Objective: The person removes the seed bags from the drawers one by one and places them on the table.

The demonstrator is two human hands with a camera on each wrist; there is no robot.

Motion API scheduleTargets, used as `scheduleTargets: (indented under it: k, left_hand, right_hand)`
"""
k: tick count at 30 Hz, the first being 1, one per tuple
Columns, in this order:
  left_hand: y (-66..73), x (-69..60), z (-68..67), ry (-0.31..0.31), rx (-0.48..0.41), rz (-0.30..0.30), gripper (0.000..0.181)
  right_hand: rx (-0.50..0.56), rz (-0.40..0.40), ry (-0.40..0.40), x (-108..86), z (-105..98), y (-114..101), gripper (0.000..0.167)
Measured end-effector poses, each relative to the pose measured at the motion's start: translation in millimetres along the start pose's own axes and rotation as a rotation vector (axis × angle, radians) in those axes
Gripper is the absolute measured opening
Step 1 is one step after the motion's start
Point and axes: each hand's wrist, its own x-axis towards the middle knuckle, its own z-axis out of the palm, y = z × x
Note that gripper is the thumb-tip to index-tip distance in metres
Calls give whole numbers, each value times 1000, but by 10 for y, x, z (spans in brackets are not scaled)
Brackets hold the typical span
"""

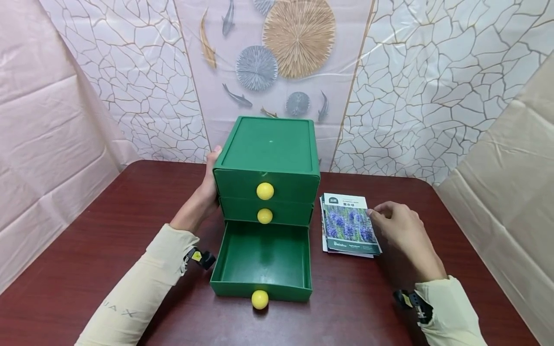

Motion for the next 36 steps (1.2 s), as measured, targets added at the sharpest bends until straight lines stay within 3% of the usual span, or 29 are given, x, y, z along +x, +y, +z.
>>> scheduleTargets:
  k: [6, 12, 19, 22, 28, 36]
  left_hand:
    - [20, 0, 4, 0, -3, 0, 88]
    - [55, -2, 50, -6, -67, -34, 84]
    - [87, -37, 93, 21, -152, -67, 77]
    - [85, -46, 93, 29, -153, -53, 77]
    - [70, -35, 93, -6, -125, 45, 78]
    - [68, -19, 73, -15, -99, 100, 79]
  right_hand:
    - [-11, -167, 101, -77, 29, -313, 34]
    - [-39, -271, 211, -228, 33, -558, 21]
    - [-22, -497, 319, -347, 243, -843, 10]
    - [-53, -558, 306, -416, 344, -946, 12]
    - [-104, -642, 209, -561, 462, -1087, 13]
    - [-105, -925, 36, -690, 647, -1213, 20]
